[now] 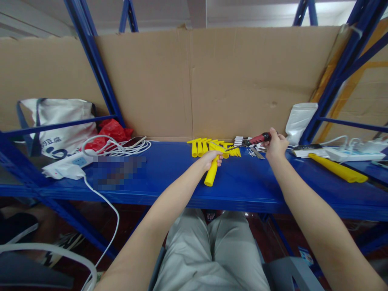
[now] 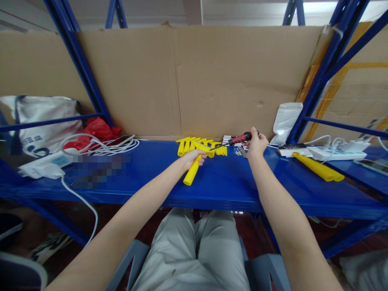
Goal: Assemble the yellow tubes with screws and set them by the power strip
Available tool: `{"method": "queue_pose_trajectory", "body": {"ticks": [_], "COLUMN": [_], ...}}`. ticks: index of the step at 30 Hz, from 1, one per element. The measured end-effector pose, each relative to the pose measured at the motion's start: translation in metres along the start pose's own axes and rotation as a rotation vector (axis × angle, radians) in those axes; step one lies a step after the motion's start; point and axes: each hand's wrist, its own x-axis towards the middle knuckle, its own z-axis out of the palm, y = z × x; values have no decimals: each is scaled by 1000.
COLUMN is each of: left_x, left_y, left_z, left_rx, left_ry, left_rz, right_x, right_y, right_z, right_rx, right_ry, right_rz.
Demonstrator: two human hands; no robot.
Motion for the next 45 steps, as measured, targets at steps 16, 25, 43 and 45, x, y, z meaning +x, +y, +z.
{"method": "queue_pose_trajectory", "body": {"ticks": [16,25,43,45], "left_x": [5,5,6,6], "left_y": [-3,-5,1,1], "left_z": [-3,-3,-8,-8], "left_rx": [50,86,51,62], "left_ry": [15,68,207,205], "left_rz": [31,57,98,102], "right_x": [-1,-17,-25,-24], "right_y": [2,-12,-33,-31], "right_z": [1,9,6,6], "right_rx": [-125,-53,35,37], "right_ry": [90,-34,-447,-400], "right_rz": [57,-77,64,63]}}
